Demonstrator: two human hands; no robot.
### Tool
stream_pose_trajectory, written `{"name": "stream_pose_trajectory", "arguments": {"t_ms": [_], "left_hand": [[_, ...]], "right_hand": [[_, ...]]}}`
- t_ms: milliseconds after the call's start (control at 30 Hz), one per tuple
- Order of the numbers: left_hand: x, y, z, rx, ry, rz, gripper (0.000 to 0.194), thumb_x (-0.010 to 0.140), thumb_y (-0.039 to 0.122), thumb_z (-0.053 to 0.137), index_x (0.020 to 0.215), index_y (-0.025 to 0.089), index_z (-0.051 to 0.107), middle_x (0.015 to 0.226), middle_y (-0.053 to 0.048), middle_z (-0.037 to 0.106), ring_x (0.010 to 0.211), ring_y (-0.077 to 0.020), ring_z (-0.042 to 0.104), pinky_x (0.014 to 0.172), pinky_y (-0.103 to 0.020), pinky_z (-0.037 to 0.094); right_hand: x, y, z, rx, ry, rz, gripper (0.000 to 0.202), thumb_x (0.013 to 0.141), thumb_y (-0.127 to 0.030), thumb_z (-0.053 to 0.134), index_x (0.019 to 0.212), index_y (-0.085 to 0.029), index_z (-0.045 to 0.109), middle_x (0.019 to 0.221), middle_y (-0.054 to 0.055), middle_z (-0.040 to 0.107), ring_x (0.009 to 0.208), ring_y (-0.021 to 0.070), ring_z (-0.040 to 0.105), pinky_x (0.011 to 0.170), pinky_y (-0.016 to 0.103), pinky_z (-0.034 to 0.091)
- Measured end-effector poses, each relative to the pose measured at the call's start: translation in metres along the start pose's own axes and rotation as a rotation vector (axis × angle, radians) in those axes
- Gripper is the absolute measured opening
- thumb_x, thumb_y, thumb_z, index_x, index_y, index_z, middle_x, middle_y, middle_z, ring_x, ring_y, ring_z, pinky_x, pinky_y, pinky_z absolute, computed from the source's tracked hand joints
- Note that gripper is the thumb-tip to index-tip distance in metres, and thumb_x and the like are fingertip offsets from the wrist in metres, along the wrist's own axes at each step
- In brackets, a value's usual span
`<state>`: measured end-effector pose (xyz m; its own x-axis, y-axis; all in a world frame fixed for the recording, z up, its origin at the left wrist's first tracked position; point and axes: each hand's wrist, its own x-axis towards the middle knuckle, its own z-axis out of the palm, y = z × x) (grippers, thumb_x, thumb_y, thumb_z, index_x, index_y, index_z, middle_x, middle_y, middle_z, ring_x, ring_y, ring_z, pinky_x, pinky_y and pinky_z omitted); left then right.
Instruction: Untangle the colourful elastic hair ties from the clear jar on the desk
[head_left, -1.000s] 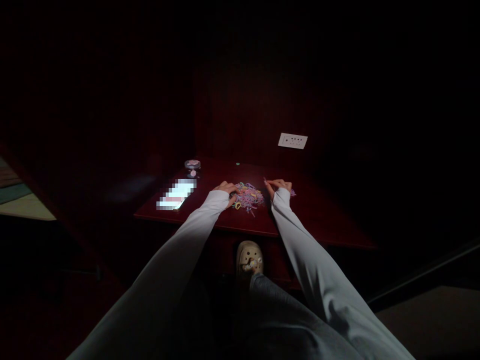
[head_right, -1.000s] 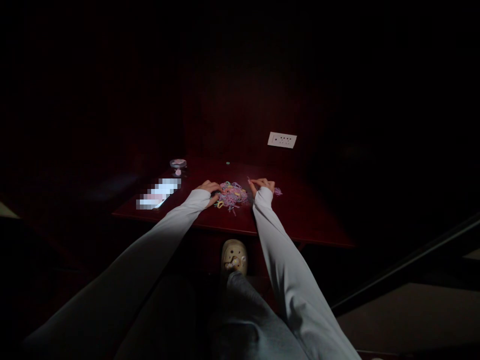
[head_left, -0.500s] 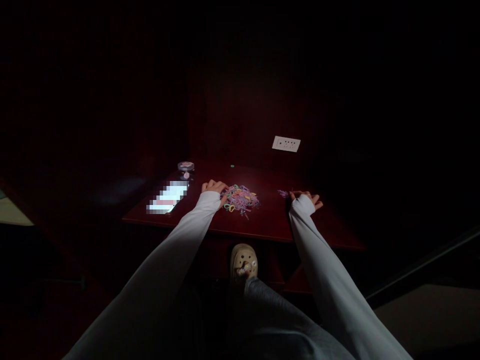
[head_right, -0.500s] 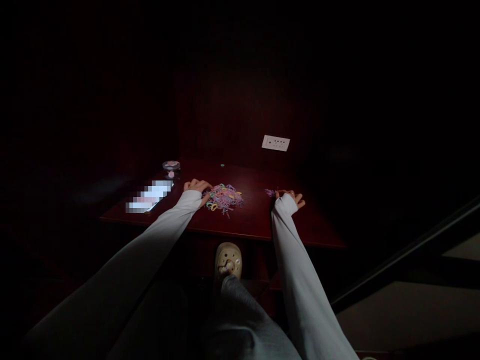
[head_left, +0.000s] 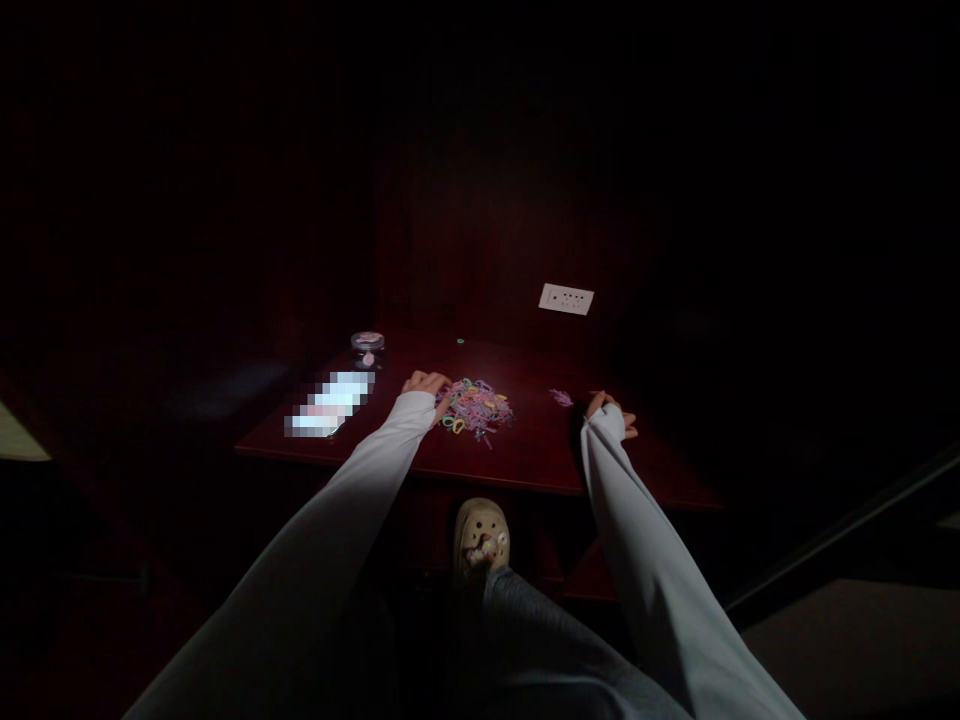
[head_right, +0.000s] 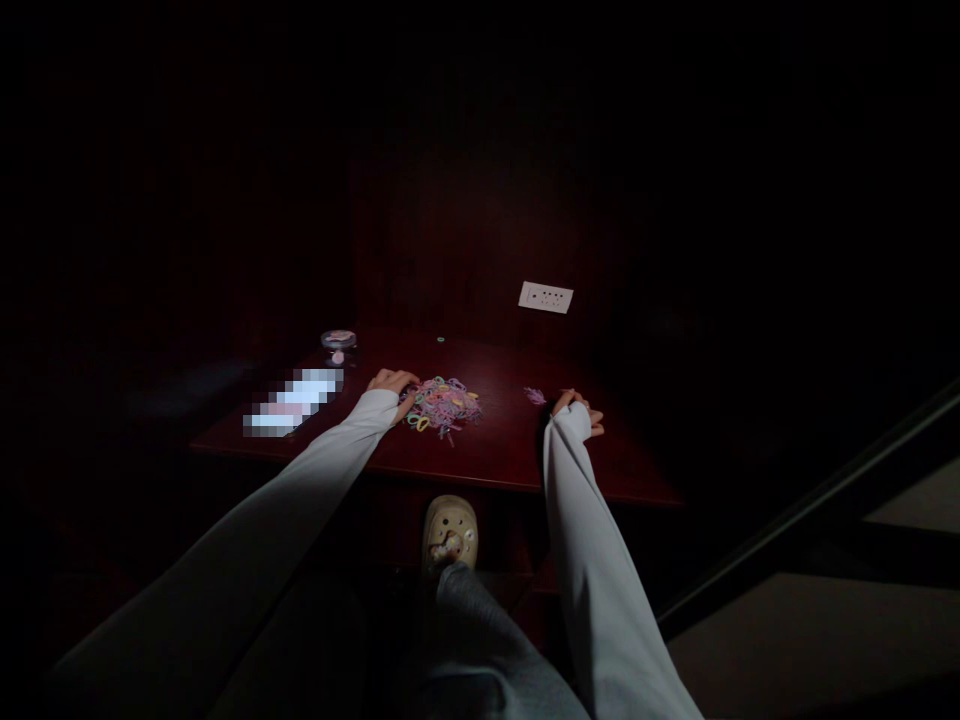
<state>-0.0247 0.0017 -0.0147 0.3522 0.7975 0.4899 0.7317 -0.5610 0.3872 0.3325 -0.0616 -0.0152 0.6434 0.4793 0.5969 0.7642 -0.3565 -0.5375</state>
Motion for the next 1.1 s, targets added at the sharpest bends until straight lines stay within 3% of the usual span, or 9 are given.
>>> {"name": "stream_pose_trajectory", "arguments": {"t_ms": [133, 300, 433, 600, 767, 933, 1100], "left_hand": [[-0.001, 0.0, 0.003, -0.037, -0.013, 0.011, 0.042, 0.092, 0.043, 0.068, 0.13, 0.025, 0.066, 0.152, -0.009, 0.063, 0.135, -0.0289, 0.059, 0.118, -0.044, 0.046], [-0.002, 0.001, 0.001, -0.083, -0.182, 0.048, 0.086, 0.078, 0.059, 0.082, 0.151, 0.025, 0.053, 0.172, -0.014, 0.041, 0.152, -0.0323, 0.05, 0.126, -0.044, 0.042], [-0.004, 0.0, 0.0, -0.11, -0.26, 0.088, 0.096, 0.074, 0.065, 0.084, 0.156, 0.029, 0.049, 0.176, -0.013, 0.034, 0.155, -0.0323, 0.047, 0.128, -0.043, 0.04], [-0.003, 0.001, 0.001, -0.129, -0.258, 0.161, 0.077, 0.086, 0.061, 0.075, 0.153, 0.029, 0.055, 0.17, -0.01, 0.046, 0.156, -0.0287, 0.046, 0.128, -0.041, 0.04], [0.0, 0.005, 0.002, -0.128, -0.221, 0.205, 0.053, 0.096, 0.044, 0.064, 0.148, 0.03, 0.06, 0.161, -0.005, 0.058, 0.15, -0.0235, 0.053, 0.125, -0.038, 0.044], [0.001, 0.009, 0.0, -0.06, -0.101, 0.181, 0.039, 0.103, 0.03, 0.051, 0.137, 0.029, 0.07, 0.151, -0.005, 0.066, 0.138, -0.0231, 0.058, 0.118, -0.042, 0.049], [-0.002, 0.015, -0.004, 0.021, -0.128, 0.227, 0.04, 0.1, 0.024, 0.056, 0.133, 0.037, 0.075, 0.148, 0.0, 0.068, 0.125, -0.0265, 0.056, 0.107, -0.044, 0.05]], "right_hand": [[-0.005, -0.014, -0.008, 0.041, -0.062, 0.02, 0.045, 0.106, -0.034, 0.034, 0.107, -0.019, 0.076, 0.111, 0.015, 0.071, 0.111, 0.0336, 0.053, 0.097, 0.052, 0.034], [-0.015, -0.038, -0.014, 0.02, -0.252, -0.354, 0.043, 0.107, -0.033, 0.036, 0.09, -0.017, 0.073, 0.096, 0.013, 0.072, 0.096, 0.026, 0.059, 0.091, 0.04, 0.04], [-0.031, -0.058, -0.013, 0.039, -0.406, -0.612, 0.061, 0.111, -0.047, 0.035, 0.066, -0.022, 0.068, 0.074, 0.009, 0.066, 0.082, 0.0218, 0.063, 0.085, 0.033, 0.045], [-0.048, -0.078, -0.014, 0.117, -0.525, -0.649, 0.072, 0.113, -0.052, 0.027, 0.069, -0.025, 0.078, 0.076, 0.007, 0.068, 0.075, 0.0179, 0.067, 0.081, 0.029, 0.051], [-0.056, -0.087, -0.014, 0.225, -0.588, -0.608, 0.073, 0.113, -0.05, 0.025, 0.073, -0.026, 0.082, 0.074, 0.008, 0.069, 0.08, 0.0205, 0.069, 0.087, 0.034, 0.054], [-0.061, -0.097, -0.009, 0.35, -0.521, -0.545, 0.073, 0.112, -0.05, 0.023, 0.085, -0.024, 0.085, 0.067, 0.008, 0.065, 0.081, 0.0235, 0.067, 0.087, 0.037, 0.054], [-0.069, -0.109, -0.006, 0.353, -0.497, -0.509, 0.07, 0.112, -0.05, 0.026, 0.079, -0.024, 0.082, 0.074, 0.007, 0.067, 0.084, 0.0221, 0.066, 0.087, 0.036, 0.052]]}}
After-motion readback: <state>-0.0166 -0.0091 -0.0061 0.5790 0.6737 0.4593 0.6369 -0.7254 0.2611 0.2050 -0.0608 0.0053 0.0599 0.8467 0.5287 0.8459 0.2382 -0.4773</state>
